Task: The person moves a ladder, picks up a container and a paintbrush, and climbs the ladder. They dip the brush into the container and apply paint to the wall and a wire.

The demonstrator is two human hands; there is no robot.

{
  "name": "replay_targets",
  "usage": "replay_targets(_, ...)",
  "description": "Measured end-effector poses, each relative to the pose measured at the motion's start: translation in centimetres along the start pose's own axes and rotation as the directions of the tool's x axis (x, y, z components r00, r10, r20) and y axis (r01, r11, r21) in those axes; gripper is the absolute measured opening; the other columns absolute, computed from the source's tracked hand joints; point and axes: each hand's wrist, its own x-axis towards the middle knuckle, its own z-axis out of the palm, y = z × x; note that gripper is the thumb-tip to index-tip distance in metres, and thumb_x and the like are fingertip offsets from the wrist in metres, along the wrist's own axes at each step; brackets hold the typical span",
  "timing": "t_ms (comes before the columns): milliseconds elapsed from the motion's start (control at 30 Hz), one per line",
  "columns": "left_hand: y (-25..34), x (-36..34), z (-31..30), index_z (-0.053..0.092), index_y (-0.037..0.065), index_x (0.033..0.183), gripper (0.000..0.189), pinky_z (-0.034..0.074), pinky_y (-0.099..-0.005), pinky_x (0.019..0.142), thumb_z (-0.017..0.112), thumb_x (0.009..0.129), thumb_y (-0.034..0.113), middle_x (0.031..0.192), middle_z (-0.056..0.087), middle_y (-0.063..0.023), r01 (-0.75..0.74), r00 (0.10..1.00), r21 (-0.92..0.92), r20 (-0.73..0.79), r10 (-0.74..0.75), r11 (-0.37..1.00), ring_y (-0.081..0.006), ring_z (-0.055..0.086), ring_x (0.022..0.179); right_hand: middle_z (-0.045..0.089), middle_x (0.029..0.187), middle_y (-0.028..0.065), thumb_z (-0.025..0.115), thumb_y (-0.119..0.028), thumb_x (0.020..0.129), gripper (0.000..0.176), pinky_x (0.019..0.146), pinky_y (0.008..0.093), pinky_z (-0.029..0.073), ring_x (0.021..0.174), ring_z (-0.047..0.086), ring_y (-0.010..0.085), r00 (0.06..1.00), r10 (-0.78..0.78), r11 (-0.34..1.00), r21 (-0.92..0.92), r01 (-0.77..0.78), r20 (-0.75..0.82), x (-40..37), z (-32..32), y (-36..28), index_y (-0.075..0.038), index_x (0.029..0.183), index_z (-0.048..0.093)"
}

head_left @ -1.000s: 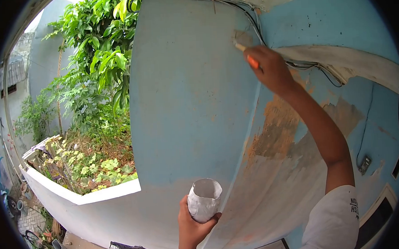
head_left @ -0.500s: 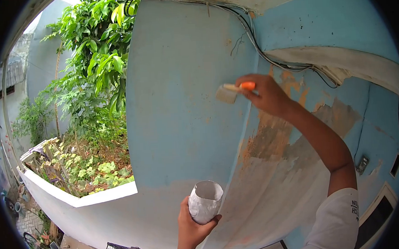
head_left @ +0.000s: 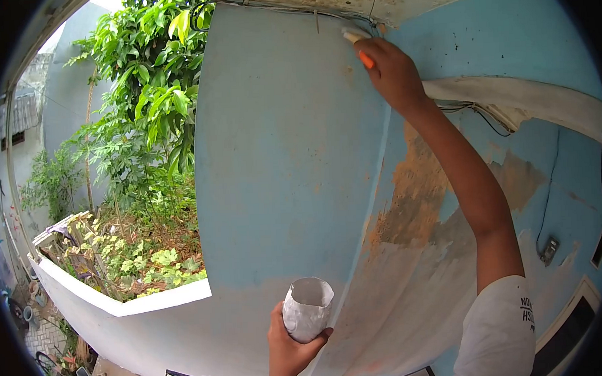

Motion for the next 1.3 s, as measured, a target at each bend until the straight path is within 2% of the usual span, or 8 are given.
replay_targets(200,-0.7,0.1,0.1,0.046,0.002,0.141,0.091,0.057,-0.0409,0.091,0.096,0.066,0.017,0.123,0.066,-0.0155,-0.035,0.999,0.006,-0.001,0.035,0.999,-0.026,0.068,0.109,0.069,0.105,0.0081,0.074,0.0,0.084,0.03,0.079,0.0373,0.062,0.096,0.07,0.0266,0.977,-0.117,0.983,0.164,0.088,0.179,-7.6,-1.1,-6.1,-0.009,0.112,0.069)
replay_targets(367,-0.6,0.1,0.1,0.046,0.002,0.141,0.091,0.057,-0.0409,0.092,0.096,0.067,0.018,0.123,0.065,-0.0154,-0.013,1.0,0.005,0.016,0.012,1.0,-0.0259,0.068,0.11,0.07,0.104,0.0101,0.077,-0.004,0.086,0.026,0.074,0.0347,0.064,0.096,0.072,0.0255,0.92,-0.229,0.928,0.356,0.109,0.316,-14.0,-3.4,-10.6,-0.01,0.11,0.068)
replay_targets(500,-0.7,0.1,0.2,0.046,0.001,0.14,0.09,0.057,-0.0405,0.092,0.096,0.067,0.017,0.123,0.066,-0.0155,-0.025,1.0,0.007,0.017,0.025,1.0,-0.0257,0.068,0.11,0.071,0.107,0.01,0.077,-0.006,0.088,0.025,0.076,0.0357,0.064,0.098,0.072,0.026,0.933,-0.183,0.933,0.354,0.065,0.309,-12.6,-4.7,-9.0,-0.01,0.111,0.068)
replay_targets(567,-0.6,0.0,0.2,0.047,0.001,0.14,0.09,0.057,-0.0404,0.092,0.096,0.067,0.017,0.123,0.066,-0.0156,-0.014,0.999,0.006,0.031,0.013,1.0,-0.0257,0.068,0.11,0.07,0.109,0.0078,0.076,-0.008,0.091,0.022,0.078,0.0369,0.064,0.1,0.071,0.0261,0.957,-0.195,0.98,0.012,0.197,0.216,-10.0,-4.2,-6.6,-0.011,0.112,0.067)
replay_targets(633,-0.3,0.0,0.1,0.047,0.001,0.14,0.09,0.057,-0.0403,0.092,0.095,0.067,0.016,0.123,0.066,-0.0154,0.058,0.997,-0.023,0.048,-0.057,0.998,-0.0254,0.068,0.11,0.069,0.114,0.0062,0.072,-0.006,0.092,0.024,0.082,0.0377,0.064,0.106,0.07,0.0263,0.964,-0.087,0.993,0.096,0.065,0.251,-7.7,-3.6,-3.0,-0.012,0.115,0.068)
replay_targets(900,-0.3,0.0,0.1,0.046,0.001,0.142,0.091,0.057,-0.0406,0.093,0.095,0.066,0.016,0.125,0.065,-0.0154,0.003,1.0,-0.002,0.024,-0.003,1.0,-0.0259,0.067,0.111,0.066,0.121,0.0055,0.068,0.003,0.086,0.039,0.081,0.0377,0.063,0.114,0.067,0.0259,0.993,-0.1,0.985,-0.137,0.107,0.055,-2.5,-0.4,1.4,-0.014,0.122,0.066)
replay_targets(1167,-0.9,0.0,0.1,0.044,0.0,0.143,0.094,0.057,-0.0405,0.094,0.096,0.066,0.017,0.126,0.064,-0.0151,-0.004,1.0,0.0,0.014,0.004,1.0,-0.0258,0.067,0.112,0.062,0.116,0.0075,0.07,0.001,0.085,0.038,0.077,0.0378,0.063,0.112,0.066,0.0273,0.991,-0.1,0.974,-0.213,0.08,-0.085,-2.9,3.4,-0.8,-0.015,0.119,0.066)
replay_targets(1300,-0.6,-0.1,0.0,0.044,0.0,0.143,0.094,0.057,-0.0407,0.094,0.096,0.067,0.018,0.127,0.064,-0.0156,0.022,1.0,0.01,0.019,-0.023,1.0,-0.0261,0.067,0.113,0.062,0.116,0.0083,0.072,0.001,0.084,0.034,0.078,0.0376,0.064,0.111,0.066,0.0277,0.998,-0.034,0.991,-0.124,0.04,0.043,-7.1,3.0,-4.0,-0.011,0.116,0.067)
